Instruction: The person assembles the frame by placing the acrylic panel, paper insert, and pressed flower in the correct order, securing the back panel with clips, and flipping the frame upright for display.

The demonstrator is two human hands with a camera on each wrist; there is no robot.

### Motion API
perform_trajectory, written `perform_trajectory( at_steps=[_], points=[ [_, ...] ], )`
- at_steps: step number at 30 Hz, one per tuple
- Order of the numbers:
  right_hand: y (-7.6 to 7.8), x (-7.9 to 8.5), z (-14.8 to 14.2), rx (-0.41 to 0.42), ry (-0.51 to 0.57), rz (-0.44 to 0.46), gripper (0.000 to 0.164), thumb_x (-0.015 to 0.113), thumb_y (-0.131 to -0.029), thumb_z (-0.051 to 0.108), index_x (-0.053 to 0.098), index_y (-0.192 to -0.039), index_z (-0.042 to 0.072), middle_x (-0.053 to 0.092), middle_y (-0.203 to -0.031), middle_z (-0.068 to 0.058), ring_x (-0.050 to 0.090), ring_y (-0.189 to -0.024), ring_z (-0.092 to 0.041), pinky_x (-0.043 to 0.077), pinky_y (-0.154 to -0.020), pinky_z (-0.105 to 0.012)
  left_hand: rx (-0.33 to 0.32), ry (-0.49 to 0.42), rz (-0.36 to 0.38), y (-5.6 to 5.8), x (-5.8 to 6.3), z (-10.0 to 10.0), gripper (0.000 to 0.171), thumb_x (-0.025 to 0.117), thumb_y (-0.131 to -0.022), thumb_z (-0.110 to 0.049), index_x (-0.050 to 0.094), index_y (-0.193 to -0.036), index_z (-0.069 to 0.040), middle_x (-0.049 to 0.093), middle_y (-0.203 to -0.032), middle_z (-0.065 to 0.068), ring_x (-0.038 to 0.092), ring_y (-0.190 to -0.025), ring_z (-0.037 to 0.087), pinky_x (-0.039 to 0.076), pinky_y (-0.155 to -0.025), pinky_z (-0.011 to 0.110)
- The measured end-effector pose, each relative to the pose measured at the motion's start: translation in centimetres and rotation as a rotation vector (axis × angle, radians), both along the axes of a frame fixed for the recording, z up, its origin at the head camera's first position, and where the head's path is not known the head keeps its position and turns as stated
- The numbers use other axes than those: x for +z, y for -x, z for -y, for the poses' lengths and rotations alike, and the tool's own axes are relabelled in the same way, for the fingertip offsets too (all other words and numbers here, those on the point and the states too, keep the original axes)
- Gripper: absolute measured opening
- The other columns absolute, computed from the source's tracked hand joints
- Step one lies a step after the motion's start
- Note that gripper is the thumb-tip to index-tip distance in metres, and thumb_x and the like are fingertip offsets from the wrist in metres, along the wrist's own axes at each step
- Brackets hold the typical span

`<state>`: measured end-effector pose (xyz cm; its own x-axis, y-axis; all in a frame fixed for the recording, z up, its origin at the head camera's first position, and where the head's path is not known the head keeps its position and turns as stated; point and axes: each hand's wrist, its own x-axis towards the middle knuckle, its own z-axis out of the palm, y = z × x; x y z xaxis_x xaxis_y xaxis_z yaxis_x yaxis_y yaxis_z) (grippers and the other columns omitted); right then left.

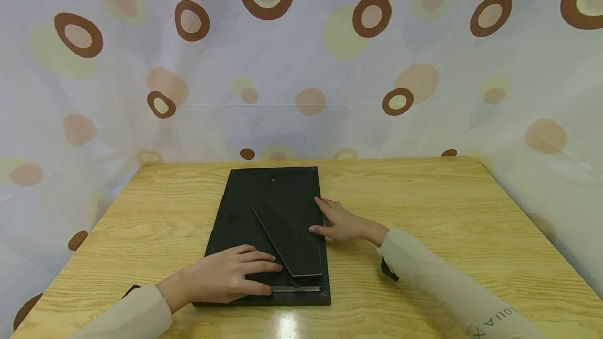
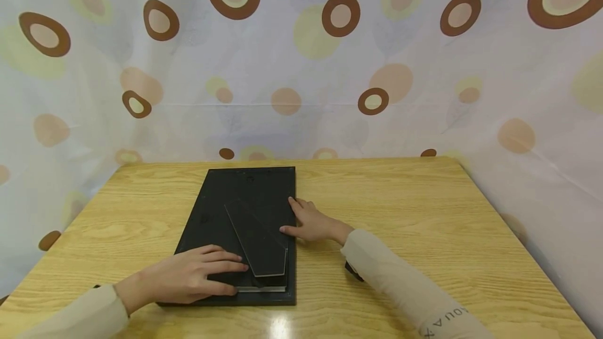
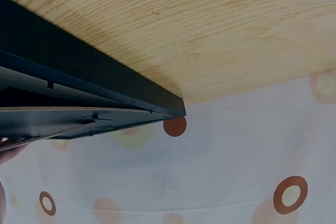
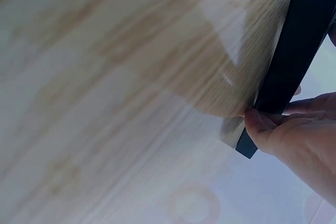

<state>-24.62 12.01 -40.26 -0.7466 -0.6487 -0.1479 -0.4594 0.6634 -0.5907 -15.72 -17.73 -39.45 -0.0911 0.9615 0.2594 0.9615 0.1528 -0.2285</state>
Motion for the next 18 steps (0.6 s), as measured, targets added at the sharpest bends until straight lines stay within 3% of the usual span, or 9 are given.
perform_trajectory(
  at_steps=[10, 18],
  points=[
    [-0.03, -0.02, 0.09, 0.002, -0.004, -0.001, 0.081, 0.048, -0.093, 0.042, 0.004, -0.146, -0.001, 0.007, -0.150, -0.025, 0.010, -0.138, -0.040, 0.019, -0.109, -0.054, 0.018, -0.002, 0.073, -0.01, 0.32, 0.10, 0.025, 0.060, -0.088, -0.025, 0.060, -0.112, -0.034, 0.050, -0.132, -0.002, 0.047, -0.122, 0.014, 0.042, -0.095, 0.030],
    [-0.06, 0.26, -0.10, -0.013, -0.010, 0.022, 0.081, 0.047, -0.093, 0.043, 0.003, -0.147, 0.001, 0.007, -0.151, -0.024, 0.009, -0.139, -0.039, 0.019, -0.109, -0.053, 0.013, -0.013, 0.091, -0.03, 0.79, -0.04, 0.024, 0.060, -0.089, -0.025, 0.061, -0.111, -0.033, 0.052, -0.130, -0.002, 0.049, -0.120, 0.014, 0.043, -0.094, 0.029]
  ],
)
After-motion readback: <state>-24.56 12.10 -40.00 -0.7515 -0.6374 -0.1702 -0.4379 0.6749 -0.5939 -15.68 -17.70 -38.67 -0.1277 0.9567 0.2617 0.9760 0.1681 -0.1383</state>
